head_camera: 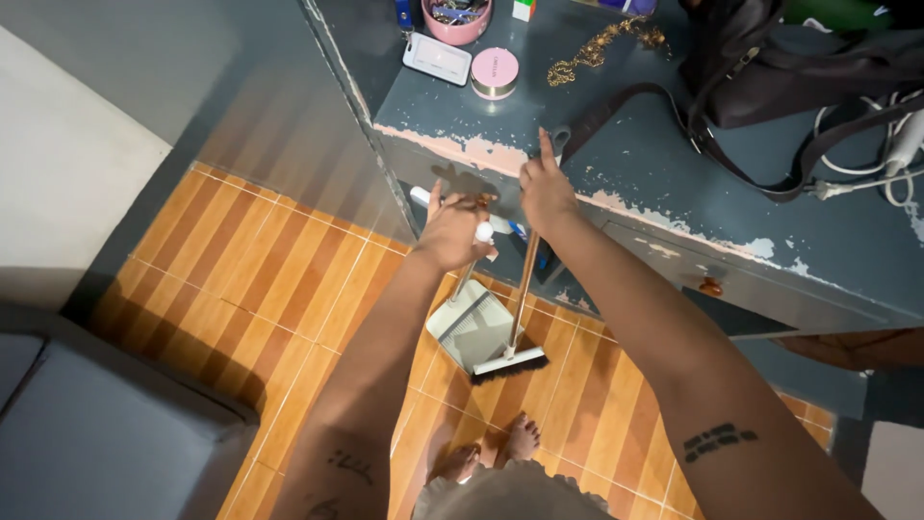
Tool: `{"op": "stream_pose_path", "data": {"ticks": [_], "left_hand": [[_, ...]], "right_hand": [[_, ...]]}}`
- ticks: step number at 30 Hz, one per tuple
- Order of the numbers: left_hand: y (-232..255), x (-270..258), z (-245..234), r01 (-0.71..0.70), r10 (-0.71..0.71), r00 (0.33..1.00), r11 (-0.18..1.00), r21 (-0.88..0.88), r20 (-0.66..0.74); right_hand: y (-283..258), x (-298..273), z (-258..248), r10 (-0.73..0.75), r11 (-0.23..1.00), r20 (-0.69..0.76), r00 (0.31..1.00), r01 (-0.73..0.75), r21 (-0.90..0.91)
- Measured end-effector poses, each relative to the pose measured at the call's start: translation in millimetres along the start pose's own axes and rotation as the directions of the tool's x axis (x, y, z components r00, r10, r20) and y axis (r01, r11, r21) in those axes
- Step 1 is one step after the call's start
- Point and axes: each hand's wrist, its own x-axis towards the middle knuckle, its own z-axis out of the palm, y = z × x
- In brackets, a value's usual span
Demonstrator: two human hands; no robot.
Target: The person sweeps the floor with a broom and dustpan, then folds a green shirt and a beige bra on a chair. The person uses a broom and dustpan to sweep debris and folds the garments by hand.
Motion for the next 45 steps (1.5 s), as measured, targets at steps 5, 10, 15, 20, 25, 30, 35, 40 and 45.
{"op": "stream_pose_path", "data": {"ticks": [5,10,15,20,25,30,35,40,45], "left_hand": [[2.0,-8.7,-10.9,0.016,-0.017,1.0,0.999,-0.03,-0.012],[-18.6,-13.5,9.3,0.0,0.001,1.0,0.999,0.035,-0.015],[-20.2,-29.6,2.5,-0.012,0.015,0.998,0.999,0.044,-0.063],[-9.8,-46.2,-13.3,-0.001,0.008,0.99,0.999,0.049,-0.142],[-19.0,-46.7,-4.0,0.003,0.006,0.985,0.999,0.05,-0.17],[-26.3,-45.1,4.3,0.008,0.002,0.986,0.998,0.057,-0.169],[-37.7,-40.5,18.3,-0.001,0.006,0.985,1.0,0.027,-0.171],[-35.3,-44.9,13.0,0.01,-0.008,0.987,1.0,0.012,-0.158],[-29.0,-48.2,14.0,-0.003,0.003,0.986,1.0,0.002,-0.169]], "right_hand": [[-4.0,18.3,20.0,0.015,0.999,-0.123,0.992,-0.011,0.033],[-6.5,4.0,1.0,-0.017,1.0,-0.136,0.991,0.02,0.02],[-11.6,-4.7,-9.6,-0.038,0.999,-0.148,0.988,0.042,0.025],[-18.3,5.6,-14.2,-0.041,0.999,-0.105,0.994,0.044,0.024],[-35.9,21.5,-6.5,-0.033,0.999,-0.128,0.991,0.037,0.029],[-45.1,10.8,-20.0,-0.045,0.994,-0.123,0.991,0.057,0.097],[-55.9,16.4,-7.7,-0.072,0.99,-0.131,0.989,0.086,0.109],[-52.9,20.0,1.7,-0.065,0.997,-0.11,0.992,0.069,0.036],[-63.6,36.3,14.7,-0.101,0.993,-0.115,0.988,0.108,0.056]]}}
